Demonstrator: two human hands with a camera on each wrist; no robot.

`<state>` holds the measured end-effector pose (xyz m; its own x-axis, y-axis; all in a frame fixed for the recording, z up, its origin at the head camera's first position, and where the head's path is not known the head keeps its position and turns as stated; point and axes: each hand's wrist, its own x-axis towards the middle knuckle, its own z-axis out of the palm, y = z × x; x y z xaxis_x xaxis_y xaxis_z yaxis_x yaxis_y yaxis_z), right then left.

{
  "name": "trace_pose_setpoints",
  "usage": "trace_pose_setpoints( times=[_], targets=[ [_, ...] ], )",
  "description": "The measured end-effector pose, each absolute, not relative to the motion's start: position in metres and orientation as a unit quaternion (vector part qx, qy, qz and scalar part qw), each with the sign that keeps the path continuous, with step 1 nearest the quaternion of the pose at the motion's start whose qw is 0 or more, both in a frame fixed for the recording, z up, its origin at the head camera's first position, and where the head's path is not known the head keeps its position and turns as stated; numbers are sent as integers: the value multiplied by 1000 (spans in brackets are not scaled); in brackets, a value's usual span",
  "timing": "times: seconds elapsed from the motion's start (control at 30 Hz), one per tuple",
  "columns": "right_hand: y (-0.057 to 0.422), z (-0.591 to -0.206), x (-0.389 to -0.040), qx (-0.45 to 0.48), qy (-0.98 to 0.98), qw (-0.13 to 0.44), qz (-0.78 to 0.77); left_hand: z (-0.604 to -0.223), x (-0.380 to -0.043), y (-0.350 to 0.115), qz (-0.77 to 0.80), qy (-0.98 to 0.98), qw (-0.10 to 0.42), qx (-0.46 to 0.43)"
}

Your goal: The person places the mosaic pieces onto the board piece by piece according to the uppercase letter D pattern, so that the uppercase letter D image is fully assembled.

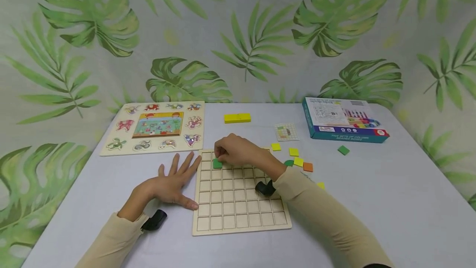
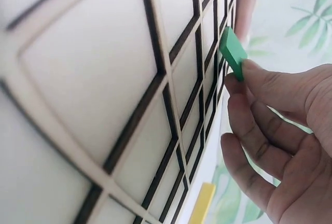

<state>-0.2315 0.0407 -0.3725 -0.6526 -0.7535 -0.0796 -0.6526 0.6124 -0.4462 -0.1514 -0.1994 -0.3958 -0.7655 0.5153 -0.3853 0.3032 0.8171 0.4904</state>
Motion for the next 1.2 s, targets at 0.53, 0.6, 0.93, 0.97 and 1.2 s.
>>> trace_pose_setpoints(
  times=[0.53, 0.6, 0.93, 0.97, 1.2],
  targets=[
    [33, -372, -218, -372, 905, 146, -148, -401, -147, -199, 219, 914, 265, 218],
    [33, -373, -216, -363, 907, 155, -150, -402, -146, -199, 217, 915, 263, 217],
    [39, -371, -211, -364, 899, 181, -161, -405, -147, -201, 211, 915, 260, 223],
    [40, -369, -211, -364, 898, 185, -160, -405, -148, -201, 212, 915, 260, 225],
    [47, -362, -214, -380, 892, 202, -142, -397, -151, -200, 218, 914, 257, 227]
  ],
)
